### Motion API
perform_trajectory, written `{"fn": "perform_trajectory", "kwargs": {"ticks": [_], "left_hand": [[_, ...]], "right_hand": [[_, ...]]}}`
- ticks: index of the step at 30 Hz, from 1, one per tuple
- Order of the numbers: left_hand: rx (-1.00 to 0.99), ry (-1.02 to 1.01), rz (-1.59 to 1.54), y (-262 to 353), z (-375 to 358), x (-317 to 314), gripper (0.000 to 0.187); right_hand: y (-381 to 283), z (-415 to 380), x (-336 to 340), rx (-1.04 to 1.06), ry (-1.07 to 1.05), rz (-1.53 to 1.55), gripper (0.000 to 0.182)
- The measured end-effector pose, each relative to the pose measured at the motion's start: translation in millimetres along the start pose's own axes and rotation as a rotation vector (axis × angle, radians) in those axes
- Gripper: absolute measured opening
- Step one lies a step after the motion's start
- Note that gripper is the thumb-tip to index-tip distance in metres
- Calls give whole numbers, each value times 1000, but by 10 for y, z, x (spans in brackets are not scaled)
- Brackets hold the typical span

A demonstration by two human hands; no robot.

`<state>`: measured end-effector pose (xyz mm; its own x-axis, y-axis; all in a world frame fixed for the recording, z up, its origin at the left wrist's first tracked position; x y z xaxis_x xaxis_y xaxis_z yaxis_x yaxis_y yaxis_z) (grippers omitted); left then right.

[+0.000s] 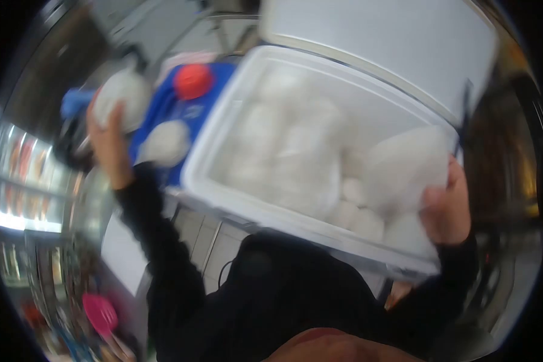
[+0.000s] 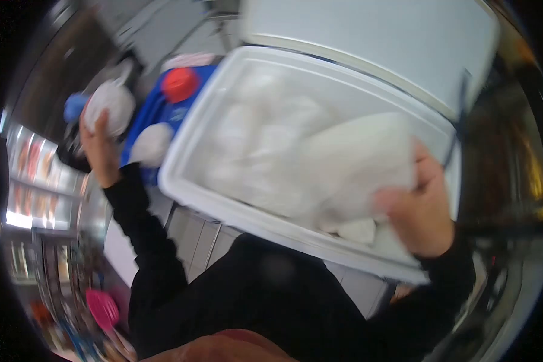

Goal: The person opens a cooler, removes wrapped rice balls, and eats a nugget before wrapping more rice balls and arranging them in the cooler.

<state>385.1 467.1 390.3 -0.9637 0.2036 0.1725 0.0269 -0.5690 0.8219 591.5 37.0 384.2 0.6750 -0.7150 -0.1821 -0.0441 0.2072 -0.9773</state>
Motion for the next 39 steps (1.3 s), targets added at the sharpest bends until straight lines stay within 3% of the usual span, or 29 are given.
{"fn": "perform_trajectory", "kwargs": {"ticks": [1, 2, 4, 7, 11, 17, 20, 23, 25, 27, 29, 33, 36, 39], "left_hand": [[87, -46, 23, -256, 128, -77, 47], [171, -85, 59, -496, 204, -135, 46], [430, -270, -34, -1005, 284, -281, 45], [498, -449, -36, -1418, 367, -450, 44], [536, -549, -5, -1474, 270, -635, 42], [440, -650, 244, -1438, 280, -639, 44], [392, -696, 453, -1459, 297, -596, 46], [-198, -216, 1051, -611, 95, -463, 51], [-31, -296, 574, 168, -303, -607, 57], [-187, -478, 239, 743, -702, -770, 61], [-165, -739, 18, 1101, -1086, -940, 66], [-161, -1063, -260, 1390, -1668, -1265, 82], [48, -1026, -689, 1555, -1865, -1321, 92], [-235, -954, -797, 1800, -2037, -1284, 92]], "right_hand": [[-120, -158, -202, -36, -63, -47, 62], [-275, -274, -437, 71, -122, 49, 65], [-314, -424, -568, 281, -157, 114, 46], [-331, -485, -619, 234, -382, 334, 48], [-289, -511, -598, 315, -407, 442, 60], [-312, -524, -604, 414, -300, 360, 60], [-371, -513, -537, 347, -152, 41, 74], [-234, -246, -367, 177, -12, 59, 62], [-34, -52, -263, 165, 24, 136, 56], [158, 63, -215, 65, 21, 200, 55], [261, 115, -224, 25, 16, 243, 54], [295, 74, -288, 19, -47, 224, 59], [146, -114, -424, 122, -125, 129, 69], [-116, -488, -667, 116, -92, 80, 69]]}}
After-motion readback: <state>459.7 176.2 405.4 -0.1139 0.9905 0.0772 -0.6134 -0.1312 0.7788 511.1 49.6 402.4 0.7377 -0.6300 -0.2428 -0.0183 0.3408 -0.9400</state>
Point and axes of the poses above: each hand's wrist, its own z-axis towards the middle knuckle, its own x-axis out of the back of the hand, y = z × x, the point moved 8 cm from there along z, towards the middle knuckle, and after that the axes turned 11 degrees about x, right-handed, at the moved point
